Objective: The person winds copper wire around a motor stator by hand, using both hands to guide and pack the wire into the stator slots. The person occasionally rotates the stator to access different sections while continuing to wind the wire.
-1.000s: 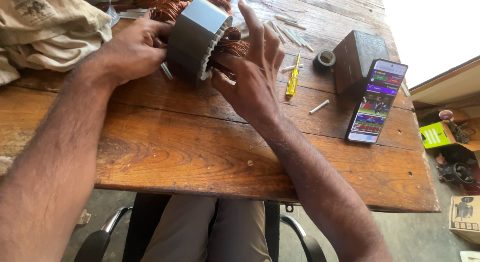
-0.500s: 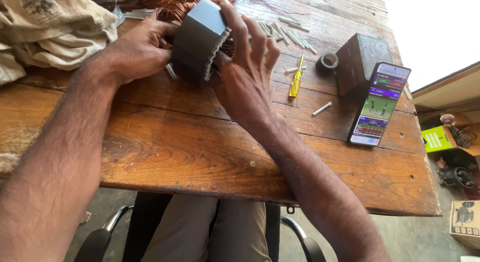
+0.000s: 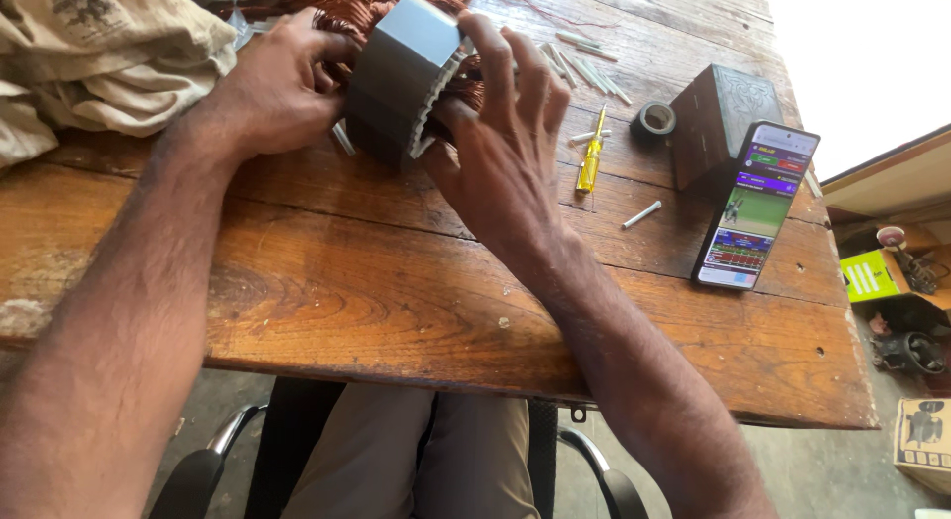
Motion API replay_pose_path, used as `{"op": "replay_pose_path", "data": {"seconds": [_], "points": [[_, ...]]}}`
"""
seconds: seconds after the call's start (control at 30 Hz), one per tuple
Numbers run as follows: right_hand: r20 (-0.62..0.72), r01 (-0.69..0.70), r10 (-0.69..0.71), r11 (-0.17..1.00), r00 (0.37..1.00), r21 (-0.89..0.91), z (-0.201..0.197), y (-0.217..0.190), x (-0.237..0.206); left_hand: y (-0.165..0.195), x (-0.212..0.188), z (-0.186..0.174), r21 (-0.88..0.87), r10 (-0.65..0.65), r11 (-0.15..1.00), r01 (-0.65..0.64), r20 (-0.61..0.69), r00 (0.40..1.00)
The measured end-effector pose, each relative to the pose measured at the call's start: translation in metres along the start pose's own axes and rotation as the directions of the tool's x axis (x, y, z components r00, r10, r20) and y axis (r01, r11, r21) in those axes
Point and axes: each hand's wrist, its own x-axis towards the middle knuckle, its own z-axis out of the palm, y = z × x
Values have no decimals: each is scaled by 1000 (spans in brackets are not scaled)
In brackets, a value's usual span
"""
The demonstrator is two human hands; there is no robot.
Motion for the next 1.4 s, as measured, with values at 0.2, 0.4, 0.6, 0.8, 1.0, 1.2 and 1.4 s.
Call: {"op": "replay_pose_path", "data": {"seconds": [0.2,0.4,0.6,0.8,1.0,1.2,1.4], "points": [[42,-16,15,999,999,34,-10,6,-6,-18,4,2,165,270,953,-256,-71,960],[151,-20,9,997,988,73,-15,12,-3,-35,9,10,191,323,935,-299,-111,940],[131,-21,8,995,991,97,-14,12,-1,-37,7,13,357,412,870,-340,-147,899],[85,-17,6,992,996,123,-14,16,-1,-36,6,7,312,449,867,-388,-154,880],[97,-23,11,992,995,125,-9,23,-5,-36,3,8,399,373,866,-300,-118,920],[11,41,-44,981,999,192,-2,22,-6,-28,4,14,372,402,868,-329,-139,905],[42,41,-46,993,998,112,0,19,-8,-14,-2,9,213,127,972,-101,-113,985]]}}
